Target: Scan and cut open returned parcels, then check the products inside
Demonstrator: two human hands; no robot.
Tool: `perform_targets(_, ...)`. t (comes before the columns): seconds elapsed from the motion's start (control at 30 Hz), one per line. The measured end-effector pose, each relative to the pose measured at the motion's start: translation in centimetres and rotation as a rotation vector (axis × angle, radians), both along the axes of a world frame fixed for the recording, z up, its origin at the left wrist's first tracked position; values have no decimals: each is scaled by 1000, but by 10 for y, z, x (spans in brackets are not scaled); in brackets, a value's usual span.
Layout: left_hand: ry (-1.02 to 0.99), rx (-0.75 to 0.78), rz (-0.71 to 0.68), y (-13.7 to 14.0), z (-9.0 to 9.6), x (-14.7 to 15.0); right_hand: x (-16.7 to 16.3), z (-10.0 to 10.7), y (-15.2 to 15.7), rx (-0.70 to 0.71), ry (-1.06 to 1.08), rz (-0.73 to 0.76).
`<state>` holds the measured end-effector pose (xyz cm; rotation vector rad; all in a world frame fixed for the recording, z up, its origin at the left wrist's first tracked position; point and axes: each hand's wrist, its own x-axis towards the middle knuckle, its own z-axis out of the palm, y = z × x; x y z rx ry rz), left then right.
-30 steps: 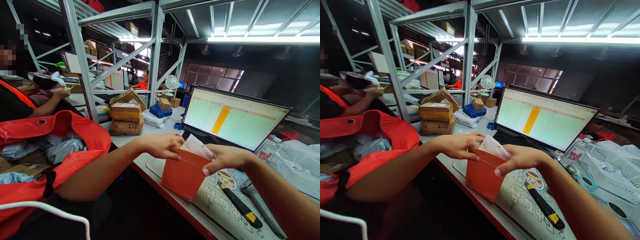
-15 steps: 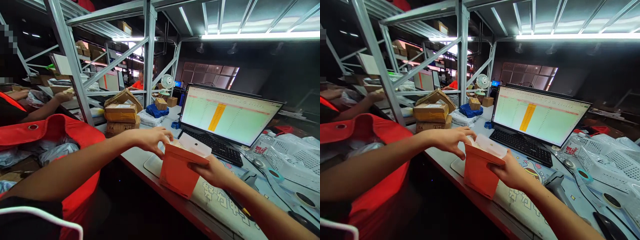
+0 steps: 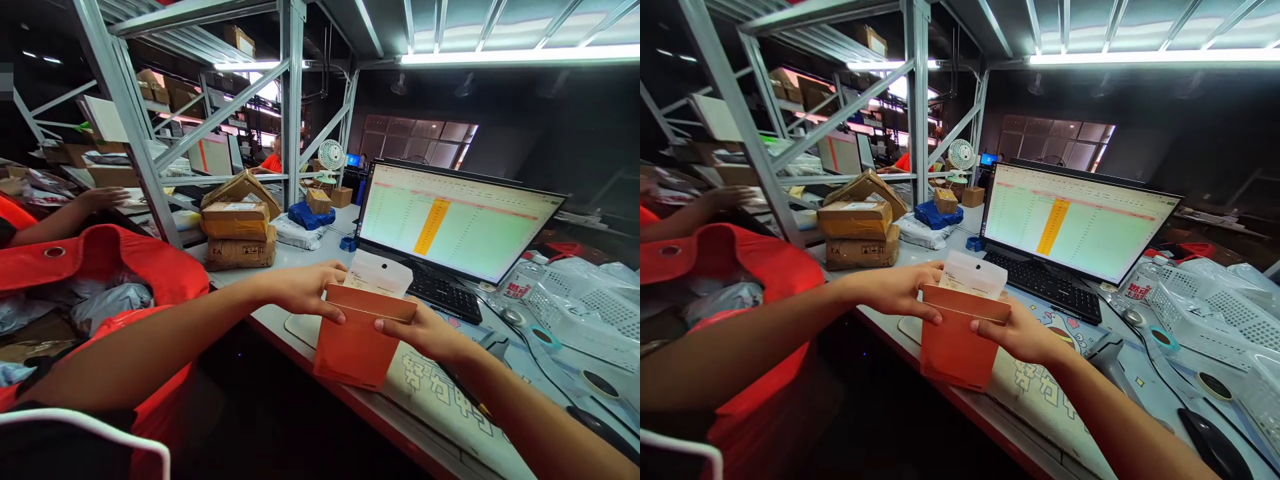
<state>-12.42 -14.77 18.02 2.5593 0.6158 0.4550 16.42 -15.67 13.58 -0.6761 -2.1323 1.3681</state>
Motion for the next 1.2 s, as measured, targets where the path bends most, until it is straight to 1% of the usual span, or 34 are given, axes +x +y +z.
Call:
perform_targets(0.1, 21, -2, 19, 0, 1, 0, 2, 4, 0, 83, -80, 12)
perform_targets(0.23, -20, 60, 33, 0, -6, -1, 3, 11, -5, 256, -139, -7)
perform_targets(0.3, -30, 73, 29, -1, -9, -2, 3, 13, -8, 312, -153, 2)
perform_targets(0.37, -10, 65, 41, -3, -8, -3, 4, 14, -10, 303, -144, 15)
perform_targets(0.43, 31, 56, 51, -4, -5, -3, 5, 13, -11, 247, -115, 7)
perform_targets(0.53, 80, 82, 39, -4, -1, -3, 5, 12, -14, 161, -118, -46)
perform_targets(0.6, 75, 111, 48, -2, -2, -2, 5, 13, -15, 142, -140, -72)
perform_targets(0.67, 43, 117, 59, 0, -7, -2, 4, 13, -16, 175, -145, -75)
perform_targets(0.77, -4, 106, 51, 1, -12, -2, 3, 13, -17, 263, -138, -64)
perform_targets(0.83, 5, 108, 64, 0, -11, -3, 3, 13, -16, 264, -141, -86)
perform_targets(0.97, 91, 131, 110, -2, -7, -3, 5, 12, -16, 259, -176, -140)
perform_targets(1.13, 1, 106, 121, -2, -8, -1, 6, 12, -18, 281, -198, -145)
perform_targets(1.2, 39, 98, 133, -3, -7, -1, 5, 12, -18, 273, -193, -159)
